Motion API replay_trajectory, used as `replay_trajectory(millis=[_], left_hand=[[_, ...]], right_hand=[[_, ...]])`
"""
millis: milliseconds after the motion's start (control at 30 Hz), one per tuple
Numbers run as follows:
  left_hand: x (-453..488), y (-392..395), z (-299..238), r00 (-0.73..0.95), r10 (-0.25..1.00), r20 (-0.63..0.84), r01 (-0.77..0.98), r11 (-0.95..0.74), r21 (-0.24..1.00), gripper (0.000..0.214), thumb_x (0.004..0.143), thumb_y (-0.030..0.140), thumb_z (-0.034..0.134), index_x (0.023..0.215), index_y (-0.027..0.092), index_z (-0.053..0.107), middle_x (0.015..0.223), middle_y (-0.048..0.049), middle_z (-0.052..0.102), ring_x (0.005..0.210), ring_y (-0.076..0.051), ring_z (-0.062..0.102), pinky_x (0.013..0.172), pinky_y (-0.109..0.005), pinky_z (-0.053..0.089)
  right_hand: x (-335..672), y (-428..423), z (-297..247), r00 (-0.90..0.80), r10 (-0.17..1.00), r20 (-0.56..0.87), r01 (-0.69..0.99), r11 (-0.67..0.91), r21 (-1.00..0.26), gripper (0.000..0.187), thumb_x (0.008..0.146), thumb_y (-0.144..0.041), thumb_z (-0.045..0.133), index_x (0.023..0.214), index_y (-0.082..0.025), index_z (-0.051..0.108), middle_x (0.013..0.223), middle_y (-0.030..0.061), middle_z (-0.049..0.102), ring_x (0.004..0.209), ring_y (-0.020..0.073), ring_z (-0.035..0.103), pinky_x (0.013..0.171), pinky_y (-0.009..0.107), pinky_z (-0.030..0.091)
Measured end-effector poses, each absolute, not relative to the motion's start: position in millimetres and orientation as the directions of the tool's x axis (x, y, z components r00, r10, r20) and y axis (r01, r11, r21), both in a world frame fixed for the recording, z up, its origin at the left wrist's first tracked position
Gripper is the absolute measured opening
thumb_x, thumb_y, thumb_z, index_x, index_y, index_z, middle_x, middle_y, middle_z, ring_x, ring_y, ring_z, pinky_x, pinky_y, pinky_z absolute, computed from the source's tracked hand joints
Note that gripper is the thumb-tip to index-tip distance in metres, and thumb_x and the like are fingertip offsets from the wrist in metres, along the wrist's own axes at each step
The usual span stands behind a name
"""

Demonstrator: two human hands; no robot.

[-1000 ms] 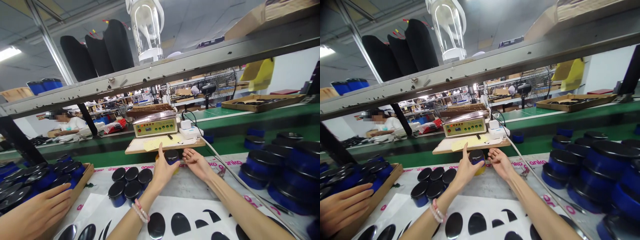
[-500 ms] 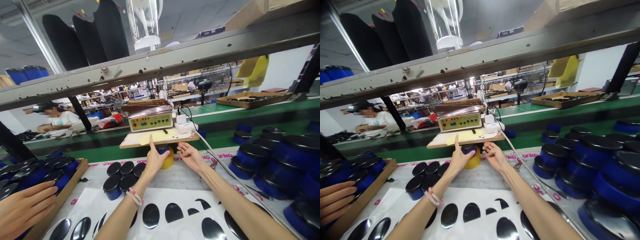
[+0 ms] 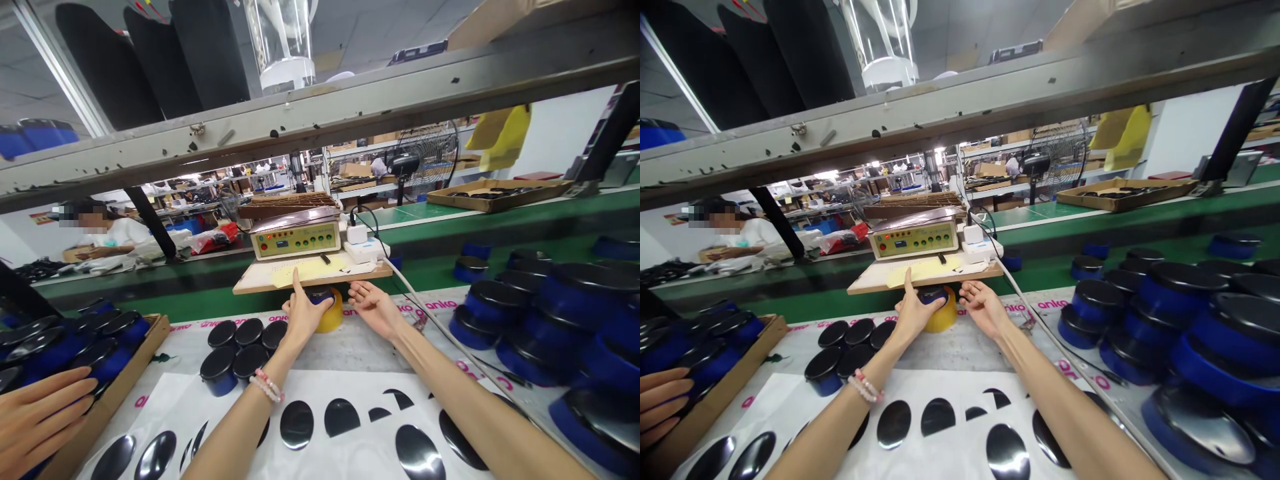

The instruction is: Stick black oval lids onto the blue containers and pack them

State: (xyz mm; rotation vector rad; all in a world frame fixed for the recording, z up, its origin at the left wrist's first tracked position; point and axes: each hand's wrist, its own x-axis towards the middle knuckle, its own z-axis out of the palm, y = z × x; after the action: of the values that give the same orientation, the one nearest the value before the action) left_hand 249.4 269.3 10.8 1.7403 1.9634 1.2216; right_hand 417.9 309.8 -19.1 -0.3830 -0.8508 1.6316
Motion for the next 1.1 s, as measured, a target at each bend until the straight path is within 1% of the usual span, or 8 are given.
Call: replay_trajectory(millis=[267,467,567,667,800,933,1033,1100], left_hand=[[250,265,16,-0.218,0.910,0.352,0.674,-0.121,0.729,0.102,0.070,0.036,0.070,0.142,0.025,-0.001,0.107,-0.0080,0.065,0.108,-0.026,0.057,0.097,-0.038,0.028],[251,270,13,-0.155,0.935,0.318,0.743,-0.102,0.662,0.094,0.069,0.032,0.070,0.142,0.019,0.012,0.098,-0.0094,0.065,0.101,-0.029,0.058,0.099,-0.043,0.025],[252,264,13,-0.146,0.939,0.311,0.760,-0.095,0.643,0.091,0.073,0.032,0.066,0.142,0.018,0.009,0.107,-0.0123,0.061,0.108,-0.028,0.054,0.101,-0.043,0.024],[251,251,13,-0.162,0.940,0.301,0.774,-0.068,0.630,0.091,0.075,0.034,0.064,0.143,0.017,0.007,0.121,-0.0171,0.053,0.121,-0.030,0.041,0.102,-0.044,0.023],[247,233,17,-0.136,0.949,0.285,0.795,-0.067,0.603,0.091,0.076,0.038,0.063,0.143,0.018,0.004,0.129,-0.0152,0.046,0.124,-0.028,0.035,0.101,-0.042,0.026],[242,226,20,-0.102,0.950,0.296,0.847,-0.073,0.526,0.073,0.078,0.037,0.060,0.137,0.018,0.023,0.130,-0.0118,0.046,0.122,-0.026,0.035,0.102,-0.040,0.026],[240,235,21,-0.090,0.954,0.285,0.894,-0.048,0.444,0.048,0.081,0.036,0.055,0.123,0.017,0.044,0.124,-0.0111,0.050,0.118,-0.027,0.038,0.100,-0.041,0.027],[240,247,20,-0.106,0.958,0.268,0.918,-0.009,0.397,0.040,0.082,0.039,0.054,0.114,0.016,0.053,0.118,-0.0121,0.052,0.115,-0.029,0.039,0.098,-0.044,0.029]], right_hand=[[419,312,-19,-0.250,0.945,0.210,-0.707,-0.030,-0.706,0.009,0.080,-0.021,0.063,0.083,-0.014,0.058,0.081,0.0005,0.056,0.075,0.0136,0.054,0.063,0.027,0.045],[419,311,-21,-0.258,0.945,0.201,-0.701,-0.041,-0.712,0.012,0.085,-0.025,0.060,0.083,-0.013,0.057,0.082,0.0003,0.056,0.074,0.0126,0.054,0.063,0.027,0.046],[419,309,-21,-0.260,0.945,0.200,-0.699,-0.041,-0.714,0.014,0.086,-0.027,0.059,0.084,-0.013,0.057,0.081,0.0003,0.056,0.073,0.0124,0.054,0.062,0.027,0.046],[419,309,-22,-0.257,0.946,0.199,-0.698,-0.039,-0.715,0.014,0.085,-0.027,0.060,0.084,-0.014,0.057,0.080,0.0003,0.055,0.072,0.0126,0.054,0.062,0.027,0.047],[418,308,-23,-0.255,0.948,0.190,-0.699,-0.045,-0.714,0.015,0.086,-0.028,0.059,0.085,-0.014,0.057,0.081,0.0004,0.055,0.072,0.0127,0.055,0.063,0.028,0.047],[418,309,-23,-0.260,0.948,0.184,-0.700,-0.054,-0.712,0.016,0.087,-0.030,0.058,0.085,-0.014,0.057,0.082,0.0003,0.055,0.072,0.0124,0.054,0.063,0.027,0.047],[418,310,-23,-0.261,0.948,0.185,-0.702,-0.055,-0.710,0.016,0.087,-0.029,0.058,0.086,-0.014,0.057,0.082,0.0003,0.055,0.072,0.0124,0.054,0.062,0.027,0.046],[419,310,-22,-0.261,0.947,0.187,-0.702,-0.053,-0.710,0.016,0.087,-0.030,0.057,0.086,-0.014,0.057,0.082,0.0005,0.055,0.072,0.0124,0.054,0.062,0.027,0.046]])
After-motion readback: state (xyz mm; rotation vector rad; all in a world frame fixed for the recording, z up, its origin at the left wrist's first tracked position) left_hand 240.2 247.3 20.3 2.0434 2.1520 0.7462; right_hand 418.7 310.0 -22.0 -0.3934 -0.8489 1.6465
